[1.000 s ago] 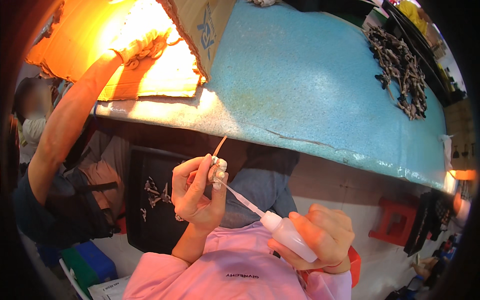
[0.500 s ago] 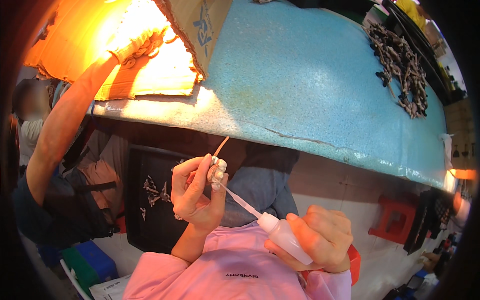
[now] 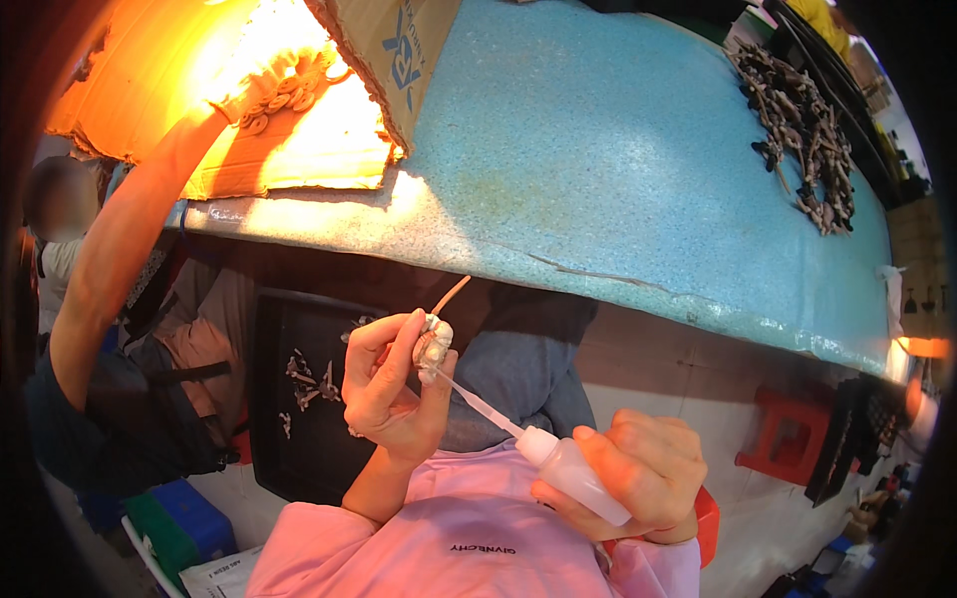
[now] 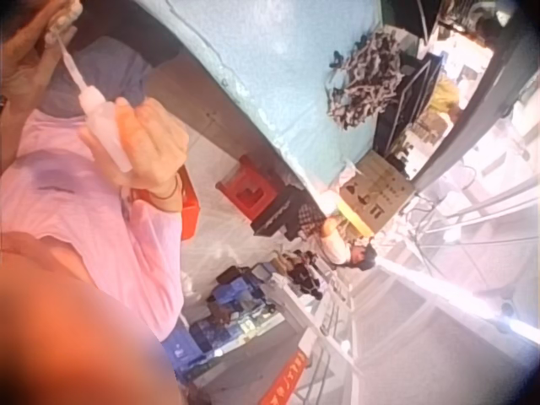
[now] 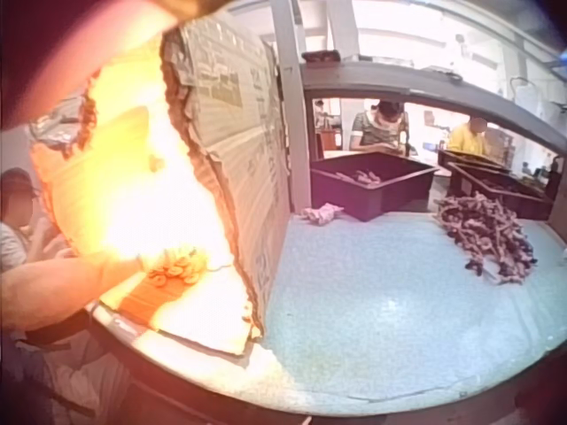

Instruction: The person assembles small plastic action figure components by hand, applying glue from a bottle with an applicator to the figure joints.

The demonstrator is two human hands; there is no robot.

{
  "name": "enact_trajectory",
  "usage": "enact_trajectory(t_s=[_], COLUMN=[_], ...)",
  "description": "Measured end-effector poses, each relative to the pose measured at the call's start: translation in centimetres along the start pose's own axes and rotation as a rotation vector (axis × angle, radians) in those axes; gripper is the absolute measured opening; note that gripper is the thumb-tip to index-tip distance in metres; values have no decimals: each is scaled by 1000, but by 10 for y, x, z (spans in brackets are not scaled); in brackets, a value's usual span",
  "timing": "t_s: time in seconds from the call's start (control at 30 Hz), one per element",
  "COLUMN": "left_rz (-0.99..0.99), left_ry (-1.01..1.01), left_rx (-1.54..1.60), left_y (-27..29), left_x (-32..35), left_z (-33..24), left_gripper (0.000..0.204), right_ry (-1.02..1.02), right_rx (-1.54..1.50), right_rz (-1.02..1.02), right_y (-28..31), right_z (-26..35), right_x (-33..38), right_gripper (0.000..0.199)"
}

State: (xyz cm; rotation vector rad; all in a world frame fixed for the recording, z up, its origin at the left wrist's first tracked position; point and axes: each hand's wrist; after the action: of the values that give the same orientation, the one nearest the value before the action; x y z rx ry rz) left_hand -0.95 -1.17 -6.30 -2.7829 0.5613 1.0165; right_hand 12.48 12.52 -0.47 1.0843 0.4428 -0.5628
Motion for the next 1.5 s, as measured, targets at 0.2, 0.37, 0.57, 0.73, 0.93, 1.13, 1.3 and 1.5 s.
enact_trajectory(t_s=[0.2,0.37,0.57,0.73,0.93,1.13,1.3,1.5], left_rz=[8,-3,18,5,-3,-9,1,-19], left_ry=[5,85,70,65,111,96,89,107], left_rx=[-10,21,32,59,128,163,150,160], left_y=[0,1,3,1,3,1,0,1], left_x=[-2,4,3,2,6,5,4,4], left_z=[-1,-2,-1,0,2,0,-1,-1], left_gripper=[30,36,35,28,32,31,31,30], right_ry=[-97,-118,-144,-164,-33,-198,-169,-148], right_rx=[130,145,81,22,-106,-58,16,48], right_rz=[15,20,14,-43,-111,-33,-34,-42], right_y=[4,3,2,1,0,4,6,4], right_z=[2,2,3,-1,-9,-2,1,3], right_x=[9,8,8,12,2,13,8,10], right_gripper=[50,52,52,54,42,54,51,51])
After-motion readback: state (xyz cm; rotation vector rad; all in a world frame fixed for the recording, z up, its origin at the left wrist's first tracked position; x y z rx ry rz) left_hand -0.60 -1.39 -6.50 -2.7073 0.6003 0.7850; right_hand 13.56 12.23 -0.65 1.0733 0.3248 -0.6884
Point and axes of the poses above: each hand's wrist, its own x-axis away from the middle knuckle, its own y-axis out of the back of the hand, z = x × y, and after that the axes turned 12 degrees about x, right-handed
